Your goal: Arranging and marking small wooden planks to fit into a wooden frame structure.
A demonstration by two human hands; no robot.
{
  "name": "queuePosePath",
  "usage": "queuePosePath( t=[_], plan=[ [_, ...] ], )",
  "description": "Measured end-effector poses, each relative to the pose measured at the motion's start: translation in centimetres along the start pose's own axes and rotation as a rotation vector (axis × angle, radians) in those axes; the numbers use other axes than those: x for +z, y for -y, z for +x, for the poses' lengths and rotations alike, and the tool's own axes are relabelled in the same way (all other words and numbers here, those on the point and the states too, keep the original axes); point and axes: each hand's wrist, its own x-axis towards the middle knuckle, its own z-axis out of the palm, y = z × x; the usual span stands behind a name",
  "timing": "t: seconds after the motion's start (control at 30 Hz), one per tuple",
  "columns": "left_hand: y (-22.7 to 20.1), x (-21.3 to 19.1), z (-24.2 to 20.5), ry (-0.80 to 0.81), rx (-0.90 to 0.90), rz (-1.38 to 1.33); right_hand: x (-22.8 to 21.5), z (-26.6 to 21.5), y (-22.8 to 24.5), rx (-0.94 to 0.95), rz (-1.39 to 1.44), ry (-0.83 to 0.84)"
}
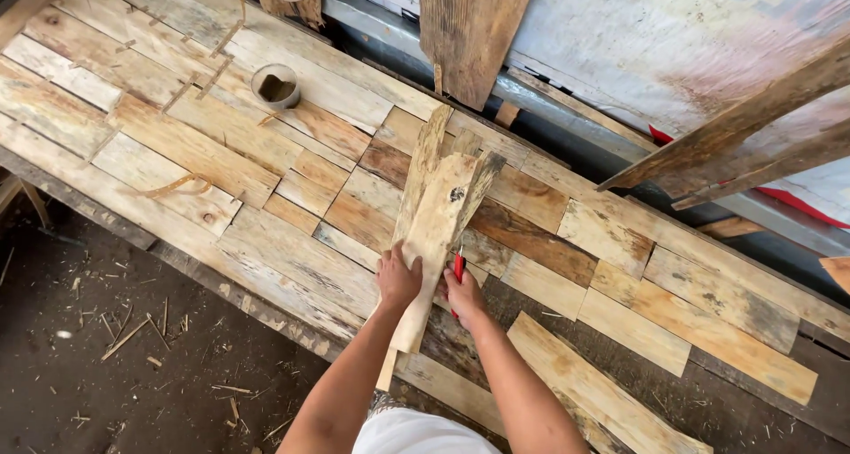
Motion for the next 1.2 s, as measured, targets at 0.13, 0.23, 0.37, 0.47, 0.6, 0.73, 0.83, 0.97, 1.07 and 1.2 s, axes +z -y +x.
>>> queuePosePath(
  t=[0.13,0.23,0.37,0.47,0.6,0.73,0.83,0.97,1.07,1.2],
  plan=[
    [0.5,1.0,0.8,0.082,-0.077,-0.071,0.4,-1.1,1.0,-0.055,-0.097,-0.036],
    [0.8,1.3,1.2,0.03,0.077,-0.132,-0.2,-0.1,-0.5,-0.073,-0.068,-0.091],
    [-0.6,-1.0,0.8,0.264,0.105,-0.306,-2.3,1.8,-3.6,0.004,0.126,-0.131],
    [0.2,0.6,0.9,0.306,0.216,-0.448,-4.4,2.2,-5.2,0.016,0.234,-0.117],
    [0.8,2.8,0.7,0.526,0.17,-0.682,-6.2,0.7,-4.5,-0.011,0.356,-0.078],
    [-1.0,2.0,-0.4,0.644,0.126,-0.626,-7.3,-0.9,-3.4,0.009,0.418,-0.077],
    [-0.5,3.4,-0.3,0.724,0.166,-0.703,-7.9,-1.9,-3.1,0.018,0.474,-0.074],
    [1.5,6.6,0.4,0.771,0.102,-0.916,-8.7,-1.6,-4.9,-0.031,0.485,-0.073],
    [1.2,5.8,-0.2,0.683,0.128,-0.869,-9.6,-1.2,-6.0,-0.088,0.482,-0.148],
    [1.3,5.4,-0.8,0.521,0.018,-0.856,-11.7,-1.8,-6.0,-0.146,0.508,-0.306]
  ],
)
